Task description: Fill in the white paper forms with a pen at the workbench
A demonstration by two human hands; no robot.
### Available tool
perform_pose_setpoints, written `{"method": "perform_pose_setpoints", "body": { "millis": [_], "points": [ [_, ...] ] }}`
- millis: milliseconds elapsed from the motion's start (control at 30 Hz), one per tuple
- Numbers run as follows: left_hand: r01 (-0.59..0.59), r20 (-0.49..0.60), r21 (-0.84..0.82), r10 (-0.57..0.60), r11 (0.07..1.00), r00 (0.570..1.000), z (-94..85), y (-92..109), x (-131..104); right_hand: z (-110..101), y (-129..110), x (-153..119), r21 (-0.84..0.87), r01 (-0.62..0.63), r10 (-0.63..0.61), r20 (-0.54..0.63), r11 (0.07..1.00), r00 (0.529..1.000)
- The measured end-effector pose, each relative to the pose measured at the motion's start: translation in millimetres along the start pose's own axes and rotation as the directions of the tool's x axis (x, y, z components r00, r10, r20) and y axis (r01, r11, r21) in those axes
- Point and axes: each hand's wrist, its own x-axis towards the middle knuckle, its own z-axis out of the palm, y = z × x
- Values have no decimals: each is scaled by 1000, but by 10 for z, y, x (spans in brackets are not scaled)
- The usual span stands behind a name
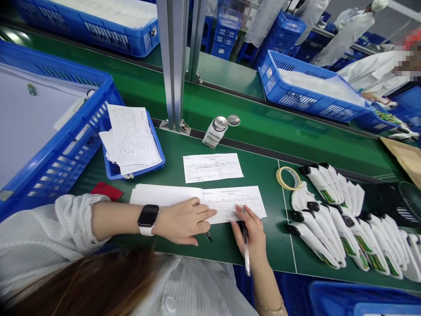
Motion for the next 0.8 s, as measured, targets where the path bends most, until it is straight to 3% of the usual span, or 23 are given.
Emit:
{"method": "perform_pose_setpoints", "body": {
  "millis": [133, 233, 367, 500, 800],
  "points": [
    [0, 23, 4, 0, 1000, 1000, 21, -6, 4, 67, -112, 198, 314, -156, 189, -76, 937, 979],
    [29, 52, -10, -28, 1000, 998, 24, 15, 12, 191, -250, 420, 475, -282, 321, -1, 834, 947],
    [45, 67, -21, -43, 999, 997, 12, 53, 21, 352, -417, 648, 458, -377, 369, 110, 805, 923],
    [48, 60, -19, -47, 999, 997, 9, 61, 17, 419, -480, 680, 468, -464, 447, 155, 752, 881],
    [69, 41, -38, -68, 997, 997, 45, 53, 0, 368, -392, 543, 333, -376, 367, 92, 865, 926]
  ]
}}
